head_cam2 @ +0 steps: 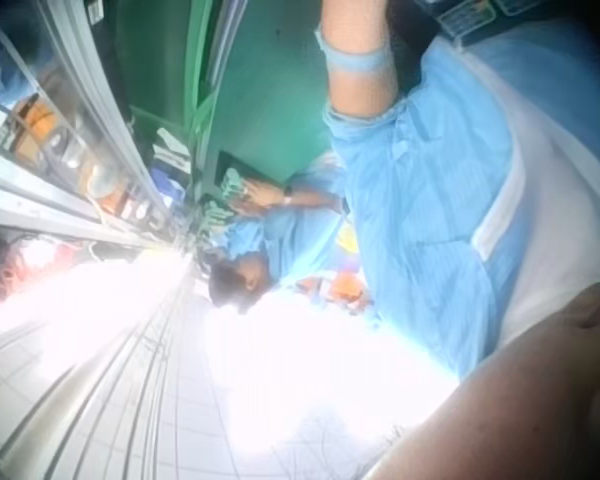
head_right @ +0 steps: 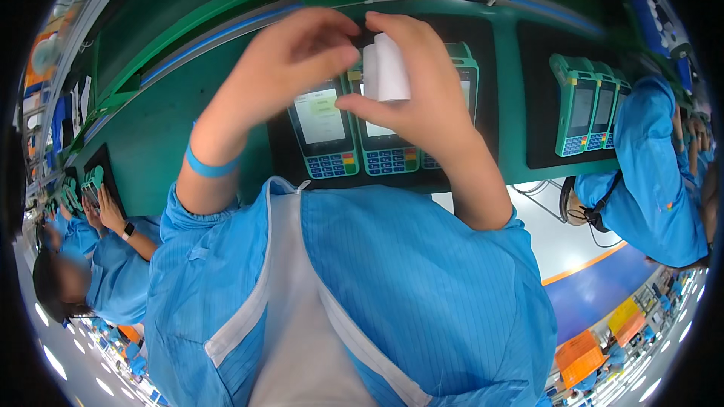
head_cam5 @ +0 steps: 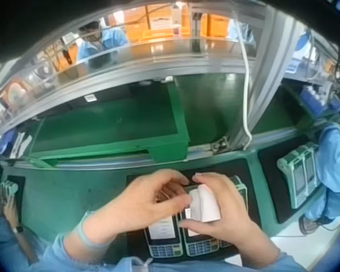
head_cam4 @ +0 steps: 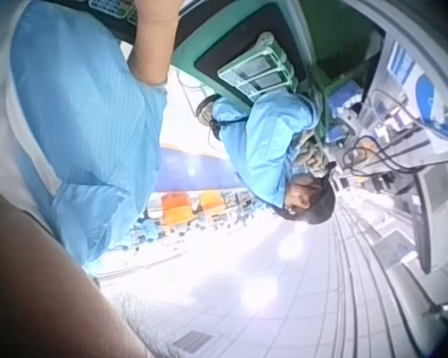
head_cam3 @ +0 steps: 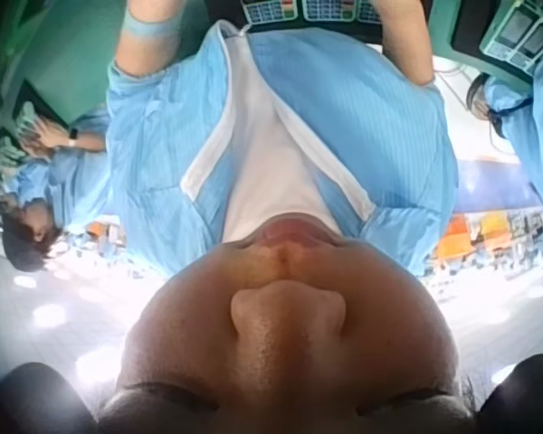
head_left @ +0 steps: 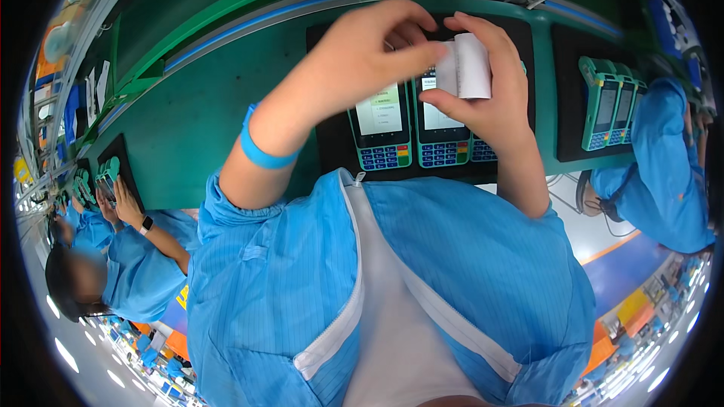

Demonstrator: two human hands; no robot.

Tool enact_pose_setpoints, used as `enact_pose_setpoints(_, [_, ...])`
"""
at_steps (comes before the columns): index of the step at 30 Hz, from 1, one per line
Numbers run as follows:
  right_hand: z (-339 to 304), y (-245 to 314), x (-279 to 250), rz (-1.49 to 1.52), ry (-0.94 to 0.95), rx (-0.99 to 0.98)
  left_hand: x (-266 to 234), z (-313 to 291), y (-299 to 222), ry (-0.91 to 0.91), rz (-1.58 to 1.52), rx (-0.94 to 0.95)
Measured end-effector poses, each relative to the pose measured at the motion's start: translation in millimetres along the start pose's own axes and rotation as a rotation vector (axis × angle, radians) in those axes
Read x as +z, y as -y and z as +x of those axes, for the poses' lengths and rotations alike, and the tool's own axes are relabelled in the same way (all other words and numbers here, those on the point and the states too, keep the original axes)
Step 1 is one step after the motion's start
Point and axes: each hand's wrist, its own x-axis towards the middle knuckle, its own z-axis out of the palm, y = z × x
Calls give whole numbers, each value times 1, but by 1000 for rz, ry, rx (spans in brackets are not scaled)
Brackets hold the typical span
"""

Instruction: Testing functionality and inspecting handheld POS terminals on an assembly line.

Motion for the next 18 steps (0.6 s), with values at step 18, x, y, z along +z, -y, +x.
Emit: enact_pose_setpoints(18, [-5, 3, 14, -205, -45, -126, 37, -2, -3, -69, -242, -189])
